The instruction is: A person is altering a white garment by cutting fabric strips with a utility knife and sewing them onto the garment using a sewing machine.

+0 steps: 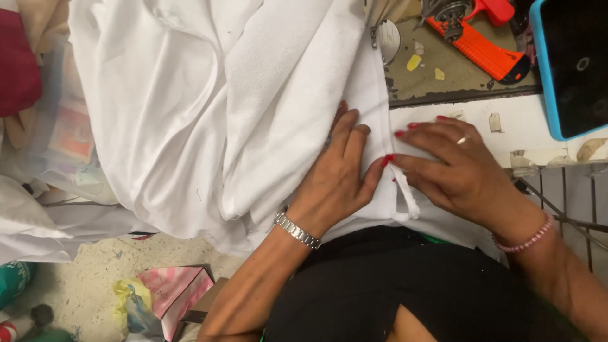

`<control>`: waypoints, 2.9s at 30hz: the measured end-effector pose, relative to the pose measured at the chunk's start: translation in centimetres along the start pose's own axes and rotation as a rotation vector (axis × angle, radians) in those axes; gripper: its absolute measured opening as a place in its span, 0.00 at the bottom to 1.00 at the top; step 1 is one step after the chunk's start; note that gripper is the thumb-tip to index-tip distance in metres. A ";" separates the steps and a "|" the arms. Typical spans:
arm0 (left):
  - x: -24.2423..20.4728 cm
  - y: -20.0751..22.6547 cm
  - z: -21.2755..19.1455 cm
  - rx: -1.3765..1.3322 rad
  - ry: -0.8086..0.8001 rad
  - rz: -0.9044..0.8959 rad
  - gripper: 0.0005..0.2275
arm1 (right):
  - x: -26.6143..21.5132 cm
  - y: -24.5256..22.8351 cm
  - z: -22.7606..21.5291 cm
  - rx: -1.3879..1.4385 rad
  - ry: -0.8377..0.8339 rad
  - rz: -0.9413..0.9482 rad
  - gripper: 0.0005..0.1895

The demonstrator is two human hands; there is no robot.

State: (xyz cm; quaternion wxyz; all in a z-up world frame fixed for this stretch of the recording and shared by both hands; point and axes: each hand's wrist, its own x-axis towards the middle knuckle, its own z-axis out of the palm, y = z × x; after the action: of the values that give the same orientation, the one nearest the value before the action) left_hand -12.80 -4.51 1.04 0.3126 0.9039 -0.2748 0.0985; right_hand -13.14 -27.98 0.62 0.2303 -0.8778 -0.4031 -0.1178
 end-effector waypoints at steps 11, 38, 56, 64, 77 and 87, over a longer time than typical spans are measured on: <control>-0.2 -2.3 1.0 0.038 -0.162 0.050 0.37 | 0.5 -0.8 0.6 0.188 0.310 -0.008 0.11; 0.4 -2.3 -0.4 0.260 -0.269 0.346 0.26 | 1.3 -1.0 1.4 0.027 0.153 -0.111 0.05; 2.2 -5.6 0.7 0.040 -0.173 0.497 0.30 | 2.8 -1.5 0.8 0.012 0.023 -0.035 0.08; 3.7 -7.0 1.3 0.032 -0.140 0.487 0.33 | 3.4 -0.3 1.0 -0.040 0.001 -0.007 0.12; 7.0 -8.7 1.5 0.564 -0.283 0.557 0.38 | 4.8 1.4 1.5 -0.092 0.023 0.038 0.14; 9.0 -11.1 2.5 -0.019 -0.262 0.365 0.37 | 5.9 2.8 1.6 -0.204 -0.020 0.125 0.20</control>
State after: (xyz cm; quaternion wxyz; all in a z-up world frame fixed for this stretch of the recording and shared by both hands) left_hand 0.89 -2.77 -3.45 0.2595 0.8414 -0.4728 0.0326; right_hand -7.12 -24.89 0.66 0.1424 -0.9213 -0.3357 -0.1348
